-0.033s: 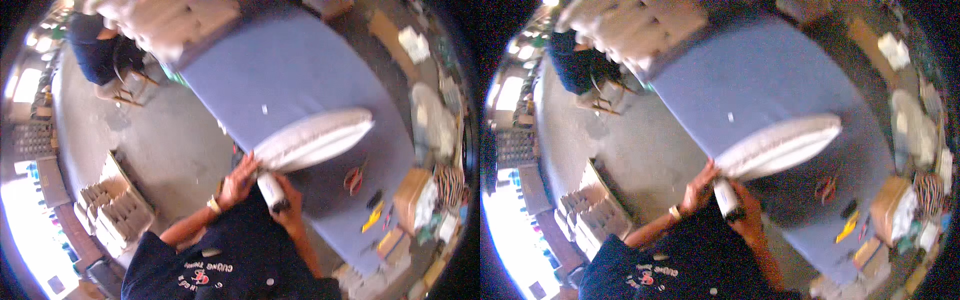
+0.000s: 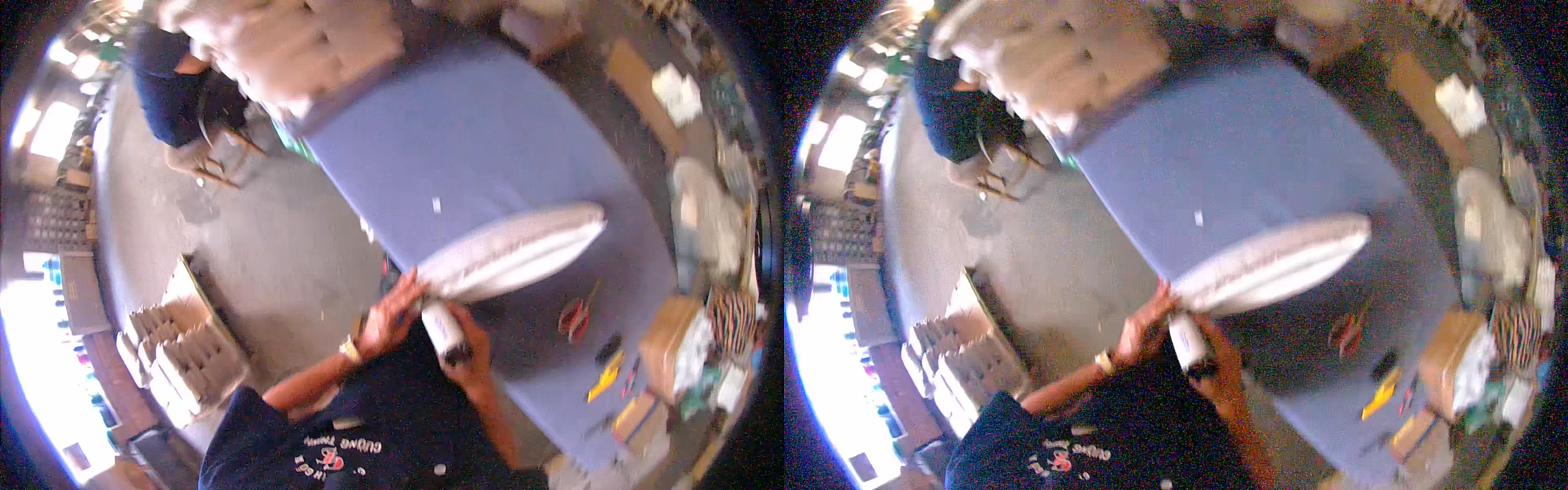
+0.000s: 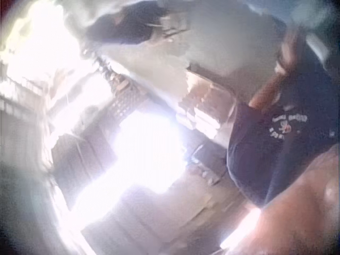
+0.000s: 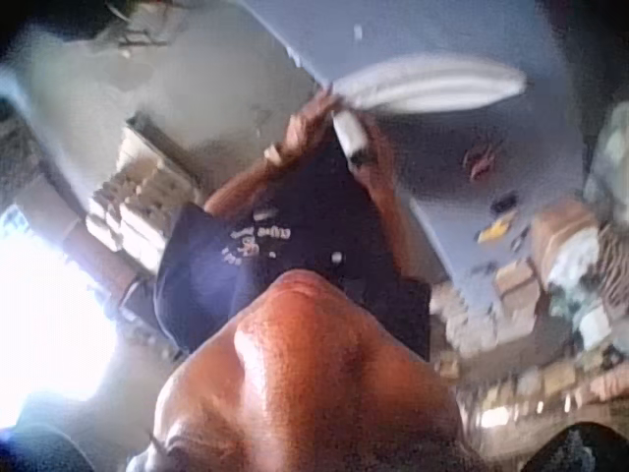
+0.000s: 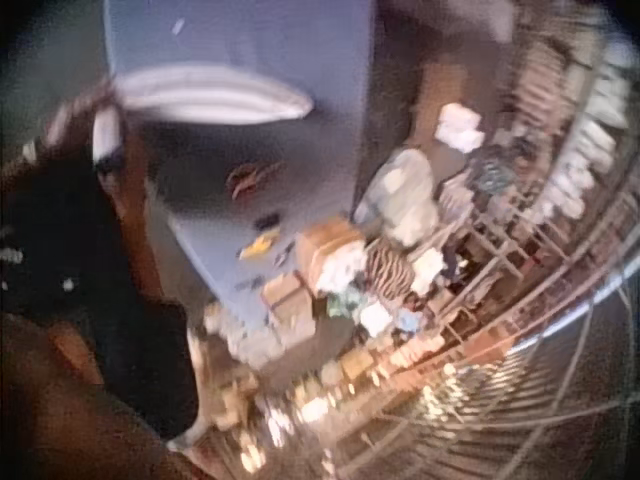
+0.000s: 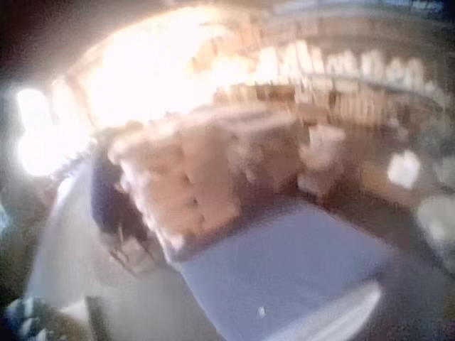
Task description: The person assembles a cushion by folding fabric around a foam insert, using a staple gun to secure the edges, a utility knife to trim excess fabric, and scissors to make final adjustments. The finished cushion is placed on a stack of similar items.
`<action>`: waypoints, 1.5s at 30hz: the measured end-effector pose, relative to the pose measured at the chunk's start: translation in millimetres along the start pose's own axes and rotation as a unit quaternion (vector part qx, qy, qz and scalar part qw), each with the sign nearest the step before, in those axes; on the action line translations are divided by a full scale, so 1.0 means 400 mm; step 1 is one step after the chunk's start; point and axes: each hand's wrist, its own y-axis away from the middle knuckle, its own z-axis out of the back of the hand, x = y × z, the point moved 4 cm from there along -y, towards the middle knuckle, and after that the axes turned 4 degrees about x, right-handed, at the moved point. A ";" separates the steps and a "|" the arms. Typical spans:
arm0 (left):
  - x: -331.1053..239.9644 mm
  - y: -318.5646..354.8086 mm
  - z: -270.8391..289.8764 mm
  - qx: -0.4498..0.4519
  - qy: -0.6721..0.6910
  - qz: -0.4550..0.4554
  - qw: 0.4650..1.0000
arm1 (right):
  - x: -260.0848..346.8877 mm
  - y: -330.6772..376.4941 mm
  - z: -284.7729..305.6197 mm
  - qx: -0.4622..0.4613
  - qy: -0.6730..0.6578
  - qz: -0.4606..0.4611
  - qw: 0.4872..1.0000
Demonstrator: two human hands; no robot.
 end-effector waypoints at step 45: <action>0.001 -0.394 -0.188 0.413 0.067 -0.190 0.888 | -0.369 -0.220 0.204 -0.457 -0.022 -0.282 0.844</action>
